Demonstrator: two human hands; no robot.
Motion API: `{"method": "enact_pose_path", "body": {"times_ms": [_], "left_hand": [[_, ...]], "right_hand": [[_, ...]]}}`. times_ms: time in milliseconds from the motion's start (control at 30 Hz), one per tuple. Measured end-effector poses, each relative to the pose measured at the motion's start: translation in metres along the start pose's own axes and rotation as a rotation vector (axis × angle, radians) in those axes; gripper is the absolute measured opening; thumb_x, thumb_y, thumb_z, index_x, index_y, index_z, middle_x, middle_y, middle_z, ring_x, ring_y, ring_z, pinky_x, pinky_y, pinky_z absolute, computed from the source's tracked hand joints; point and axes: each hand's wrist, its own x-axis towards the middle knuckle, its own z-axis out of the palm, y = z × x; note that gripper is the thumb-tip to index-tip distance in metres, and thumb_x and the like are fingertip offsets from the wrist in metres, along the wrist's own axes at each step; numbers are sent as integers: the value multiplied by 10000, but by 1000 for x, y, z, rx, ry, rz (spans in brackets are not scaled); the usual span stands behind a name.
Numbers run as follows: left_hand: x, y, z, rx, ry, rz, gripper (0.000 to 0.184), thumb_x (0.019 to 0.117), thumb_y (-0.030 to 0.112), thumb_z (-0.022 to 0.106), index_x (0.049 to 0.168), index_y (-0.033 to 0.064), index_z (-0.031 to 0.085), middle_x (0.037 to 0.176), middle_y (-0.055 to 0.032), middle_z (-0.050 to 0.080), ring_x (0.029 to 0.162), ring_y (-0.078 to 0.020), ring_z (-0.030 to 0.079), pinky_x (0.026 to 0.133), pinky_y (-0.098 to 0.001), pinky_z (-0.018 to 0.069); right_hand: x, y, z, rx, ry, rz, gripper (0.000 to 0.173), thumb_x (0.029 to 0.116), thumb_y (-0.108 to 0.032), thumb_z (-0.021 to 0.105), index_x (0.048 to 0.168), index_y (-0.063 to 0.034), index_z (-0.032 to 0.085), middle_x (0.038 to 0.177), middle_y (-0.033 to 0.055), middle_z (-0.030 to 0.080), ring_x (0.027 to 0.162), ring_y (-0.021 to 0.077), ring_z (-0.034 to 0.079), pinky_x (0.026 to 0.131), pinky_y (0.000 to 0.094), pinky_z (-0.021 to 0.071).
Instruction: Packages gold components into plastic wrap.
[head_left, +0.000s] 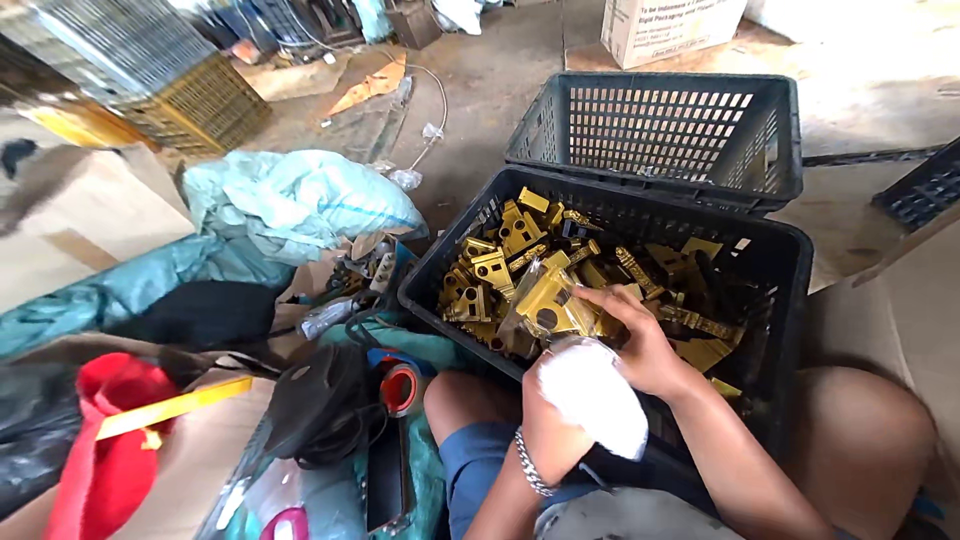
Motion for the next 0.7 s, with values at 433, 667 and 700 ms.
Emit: {"method": "enact_pose_path", "body": {"times_ms": [433,667,700], "left_hand": [[-5,-8,-26,-197,-175,-143,306,876,57,748,1134,-71,645,1023,-66,745,852,-109,720,767,-298,627],[-20,-17,-73,124,57,-326,293,830,27,764,1079,-78,652,925,-23,765,869,-56,739,842,-252,626],[-24,-24,-63,210,54,-234,352,779,75,825,1042,-94,662,927,-8,754,891,12,709,864,-194,595]], "right_hand": [[-6,-11,-22,-101,-413,94,360,791,-144,794,1079,51,702,1055,222,709,972,287,696,886,433,569],[25,33,-85,318,200,577,540,909,-73,715,1380,-14,459,1239,148,604,1047,211,694,905,392,616],[22,29,-75,306,140,628,654,926,-131,719,1470,-14,376,1328,185,568,1107,245,670,945,420,591]]}}
